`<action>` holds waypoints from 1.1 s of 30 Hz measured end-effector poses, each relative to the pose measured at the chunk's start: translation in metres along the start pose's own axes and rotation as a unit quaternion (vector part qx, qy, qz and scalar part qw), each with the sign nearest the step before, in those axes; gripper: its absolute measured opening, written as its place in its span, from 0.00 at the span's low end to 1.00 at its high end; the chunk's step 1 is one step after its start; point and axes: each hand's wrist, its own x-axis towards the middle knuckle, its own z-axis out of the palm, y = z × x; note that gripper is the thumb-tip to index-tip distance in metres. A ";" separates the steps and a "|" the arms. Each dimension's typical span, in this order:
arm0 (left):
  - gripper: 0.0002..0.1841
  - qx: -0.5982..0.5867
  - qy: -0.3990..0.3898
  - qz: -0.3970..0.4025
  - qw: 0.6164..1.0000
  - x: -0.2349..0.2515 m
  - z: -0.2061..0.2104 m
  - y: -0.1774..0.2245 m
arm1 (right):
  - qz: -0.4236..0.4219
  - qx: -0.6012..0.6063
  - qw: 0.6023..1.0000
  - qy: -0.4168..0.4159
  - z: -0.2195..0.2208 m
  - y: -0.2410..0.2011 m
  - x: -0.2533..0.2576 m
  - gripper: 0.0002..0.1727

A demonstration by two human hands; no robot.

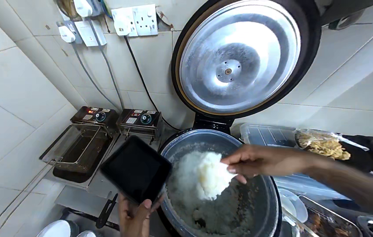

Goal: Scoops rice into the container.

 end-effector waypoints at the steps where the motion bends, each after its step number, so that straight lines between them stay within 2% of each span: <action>1: 0.47 -0.011 -0.009 -0.039 0.999 -0.004 0.011 -0.004 | 0.000 -0.007 0.999 0.041 -0.004 -0.024 -0.009 0.12; 3: 0.51 -0.038 -0.010 -0.123 0.992 -0.014 0.036 -0.017 | 0.006 -0.064 0.991 0.119 0.001 -0.056 -0.017 0.11; 4: 0.52 -0.070 -0.019 -0.169 0.983 -0.018 0.045 -0.025 | -0.004 -0.145 0.976 0.161 0.008 -0.055 -0.014 0.12; 5: 0.50 -0.108 -0.031 -0.211 0.971 -0.020 0.051 -0.032 | -0.007 -0.259 0.945 0.199 0.020 -0.050 -0.008 0.11; 7: 0.45 -0.162 -0.046 -0.272 0.948 -0.023 0.060 -0.043 | 0.006 -0.493 0.835 0.243 0.047 -0.034 0.007 0.11; 8: 0.44 -0.168 -0.043 -0.290 0.941 -0.025 0.063 -0.046 | 0.003 -0.563 0.785 0.258 0.054 -0.029 0.010 0.14; 10: 0.44 -0.154 -0.036 -0.304 0.940 -0.025 0.066 -0.047 | 0.002 -0.627 0.725 0.285 0.054 -0.033 0.006 0.17; 13: 0.47 -0.137 -0.041 -0.299 0.943 -0.023 0.061 -0.043 | -0.023 -0.652 0.690 0.313 0.045 -0.050 -0.006 0.17; 15: 0.50 -0.109 -0.046 -0.299 0.947 -0.020 0.057 -0.039 | -0.046 -0.646 0.690 0.324 0.045 -0.056 -0.008 0.17; 16: 0.52 -0.096 -0.050 -0.301 0.948 -0.019 0.054 -0.038 | -0.050 -0.636 0.703 0.314 0.049 -0.055 -0.006 0.17; 19: 0.56 -0.042 -0.072 -0.283 0.956 -0.016 0.048 -0.035 | -0.045 -0.586 0.780 0.213 0.065 -0.035 0.010 0.17; 20: 0.56 0.000 -0.082 -0.257 0.963 -0.015 0.045 -0.033 | -0.048 -0.576 0.791 0.201 0.065 -0.031 0.014 0.17; 23: 0.53 0.134 -0.125 -0.121 0.976 -0.009 0.027 -0.028 | -0.045 -0.581 0.767 0.270 0.032 -0.046 0.015 0.15; 25: 0.54 0.180 -0.119 -0.035 0.976 -0.007 0.014 -0.021 | 0.019 -0.623 0.728 0.285 0.012 -0.049 0.022 0.14; 26: 0.54 0.199 -0.100 0.000 0.975 -0.006 0.010 -0.017 | 0.079 -0.639 0.722 0.254 0.009 -0.040 0.031 0.13; 28: 0.55 0.231 -0.056 0.060 0.969 -0.005 0.007 -0.016 | 0.215 -0.616 0.750 0.111 0.018 0.000 0.060 0.11; 29: 0.56 0.242 -0.033 0.087 0.966 -0.005 0.007 -0.018 | 0.254 -0.592 0.764 0.037 0.024 0.028 0.077 0.10; 31: 0.59 0.250 0.004 0.132 0.959 -0.005 0.011 -0.027 | 0.265 -0.578 0.769 -0.067 0.031 0.084 0.108 0.13; 33: 0.60 0.233 0.015 0.158 0.960 -0.008 0.012 -0.037 | 0.232 -0.585 0.769 -0.112 0.033 0.123 0.131 0.15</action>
